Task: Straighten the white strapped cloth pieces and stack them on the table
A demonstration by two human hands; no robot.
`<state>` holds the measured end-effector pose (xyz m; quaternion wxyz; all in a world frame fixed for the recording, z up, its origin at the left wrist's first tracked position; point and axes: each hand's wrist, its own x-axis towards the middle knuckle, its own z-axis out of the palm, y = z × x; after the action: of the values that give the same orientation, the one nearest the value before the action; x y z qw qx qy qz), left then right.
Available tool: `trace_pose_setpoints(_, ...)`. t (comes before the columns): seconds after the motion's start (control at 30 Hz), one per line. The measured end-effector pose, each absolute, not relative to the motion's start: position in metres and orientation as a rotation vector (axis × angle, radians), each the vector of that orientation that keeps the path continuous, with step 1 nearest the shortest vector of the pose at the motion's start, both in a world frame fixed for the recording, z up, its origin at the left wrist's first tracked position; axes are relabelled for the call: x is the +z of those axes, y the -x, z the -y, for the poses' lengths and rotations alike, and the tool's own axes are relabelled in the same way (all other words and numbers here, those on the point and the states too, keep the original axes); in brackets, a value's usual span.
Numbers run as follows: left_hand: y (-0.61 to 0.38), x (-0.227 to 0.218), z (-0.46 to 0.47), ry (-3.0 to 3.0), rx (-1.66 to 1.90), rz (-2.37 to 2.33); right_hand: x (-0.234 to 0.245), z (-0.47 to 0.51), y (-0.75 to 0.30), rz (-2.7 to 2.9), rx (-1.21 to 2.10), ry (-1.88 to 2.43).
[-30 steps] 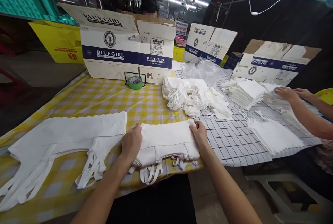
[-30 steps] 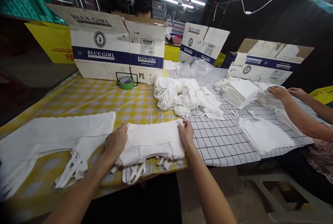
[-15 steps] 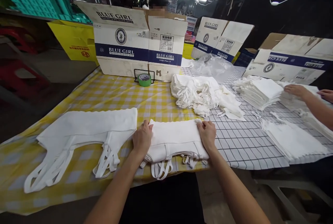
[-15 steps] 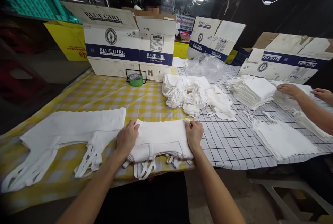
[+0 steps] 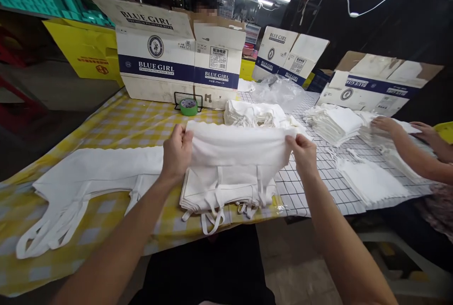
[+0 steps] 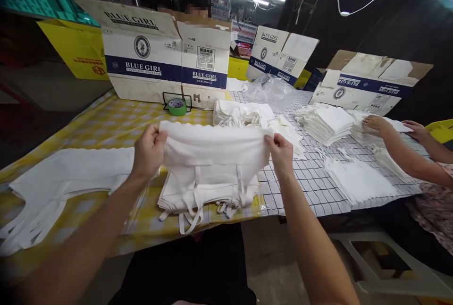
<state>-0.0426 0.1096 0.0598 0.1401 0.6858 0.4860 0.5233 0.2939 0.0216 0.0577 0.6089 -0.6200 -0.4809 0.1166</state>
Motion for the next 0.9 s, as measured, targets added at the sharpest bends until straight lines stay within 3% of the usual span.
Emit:
trace_pose_setpoints(0.2, 0.037, 0.118, -0.144, -1.957, 1.700, -1.213, 0.134, -0.037, -0.299, 1.174, 0.154, 1.227)
trace_pose_setpoints(0.4, 0.040, 0.145, -0.165, -1.947, 1.711, -1.141, 0.170, -0.051, -0.298, 1.225, 0.232, 1.142)
trace_pose_setpoints(0.9, 0.055, 0.126, -0.175, -1.474, 1.547, -0.905, 0.150, -0.063, -0.291, 1.237, 0.392, 1.302)
